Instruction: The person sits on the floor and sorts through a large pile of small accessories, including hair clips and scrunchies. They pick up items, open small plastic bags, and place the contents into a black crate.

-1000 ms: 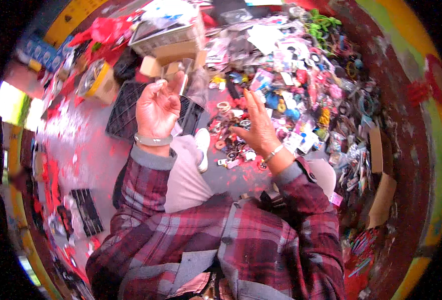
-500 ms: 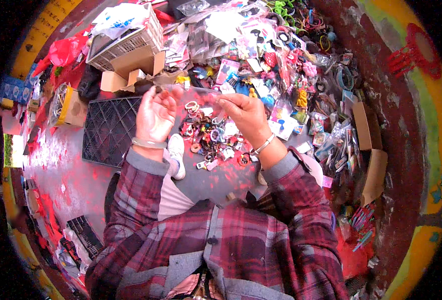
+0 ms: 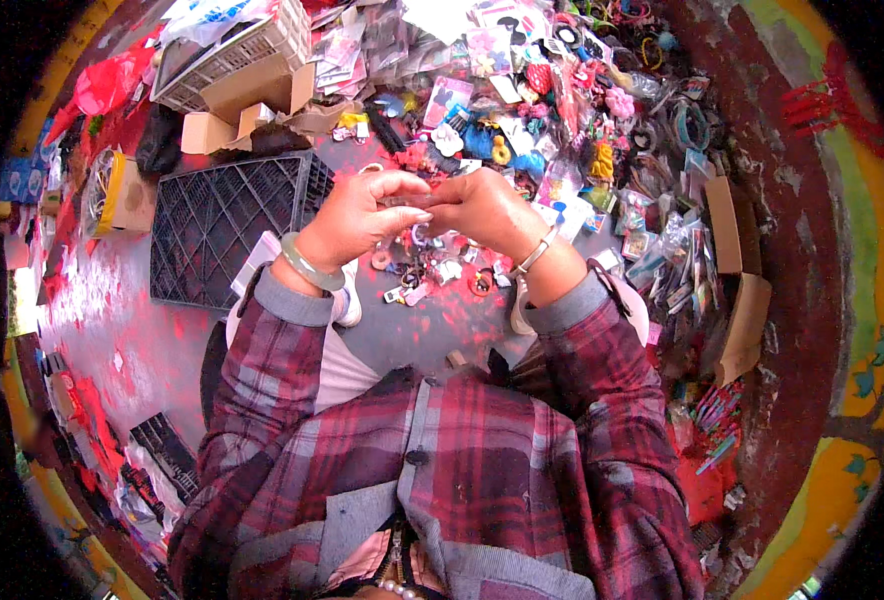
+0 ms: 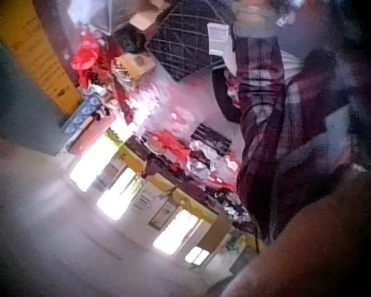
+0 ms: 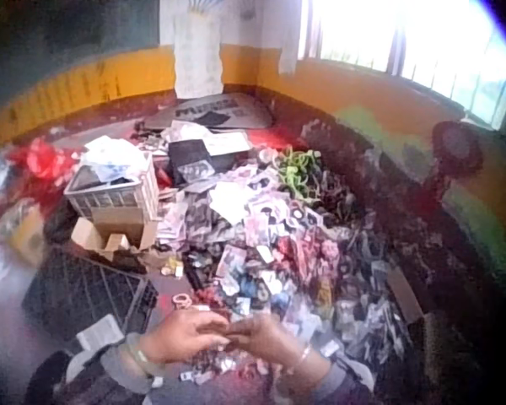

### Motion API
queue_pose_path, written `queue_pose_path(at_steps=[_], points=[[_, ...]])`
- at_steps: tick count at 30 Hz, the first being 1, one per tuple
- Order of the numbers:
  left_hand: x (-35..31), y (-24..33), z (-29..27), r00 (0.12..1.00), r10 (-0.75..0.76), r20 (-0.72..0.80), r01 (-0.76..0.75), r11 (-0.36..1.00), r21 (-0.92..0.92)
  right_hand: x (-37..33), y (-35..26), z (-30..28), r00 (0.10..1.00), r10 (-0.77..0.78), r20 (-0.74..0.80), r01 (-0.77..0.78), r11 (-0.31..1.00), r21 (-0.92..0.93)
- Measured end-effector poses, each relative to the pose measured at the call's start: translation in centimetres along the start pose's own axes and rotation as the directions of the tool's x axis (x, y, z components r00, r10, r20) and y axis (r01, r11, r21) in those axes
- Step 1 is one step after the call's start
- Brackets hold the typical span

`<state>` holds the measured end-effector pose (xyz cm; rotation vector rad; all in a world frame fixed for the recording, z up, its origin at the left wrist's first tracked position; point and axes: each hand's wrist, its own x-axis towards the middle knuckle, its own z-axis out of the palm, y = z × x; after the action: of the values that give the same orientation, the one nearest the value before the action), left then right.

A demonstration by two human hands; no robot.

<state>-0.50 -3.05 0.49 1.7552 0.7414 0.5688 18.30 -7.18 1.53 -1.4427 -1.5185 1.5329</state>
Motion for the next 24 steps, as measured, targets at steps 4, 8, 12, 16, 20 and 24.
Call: queue_pose_path(at_steps=[4,8,12,16,20,24], points=[[0.1,-0.1,-0.3,0.983,-0.180,0.043,0.184,0.936,-0.300,-0.5,-0.5,-1.3,0.997,-0.002,-0.071,0.000,1.000,-0.020],[0.2,0.1,-0.8,0.967,-0.255,0.022,0.240,0.872,-0.427,-0.7,-0.4,-1.9,0.997,-0.011,-0.077,0.030,0.969,0.245],[0.2,0.6,-0.8,0.946,-0.321,-0.040,0.256,0.818,-0.515,-0.7,-0.4,-1.8,0.993,-0.033,-0.116,0.069,0.945,0.320],[0.0,0.7,-1.1,0.932,-0.356,-0.060,0.261,0.781,-0.568,-0.5,0.0,-1.7,0.989,-0.057,-0.134,0.091,0.961,0.263],[-0.2,1.3,-1.6,0.926,-0.376,-0.025,0.292,0.758,-0.584,-0.4,0.2,-1.6,0.989,-0.006,-0.148,0.057,0.938,0.341],[-0.4,1.3,-1.8,0.927,-0.375,-0.007,0.297,0.744,-0.598,-0.4,-0.1,-1.6,0.992,0.045,-0.117,0.007,0.912,0.410]])
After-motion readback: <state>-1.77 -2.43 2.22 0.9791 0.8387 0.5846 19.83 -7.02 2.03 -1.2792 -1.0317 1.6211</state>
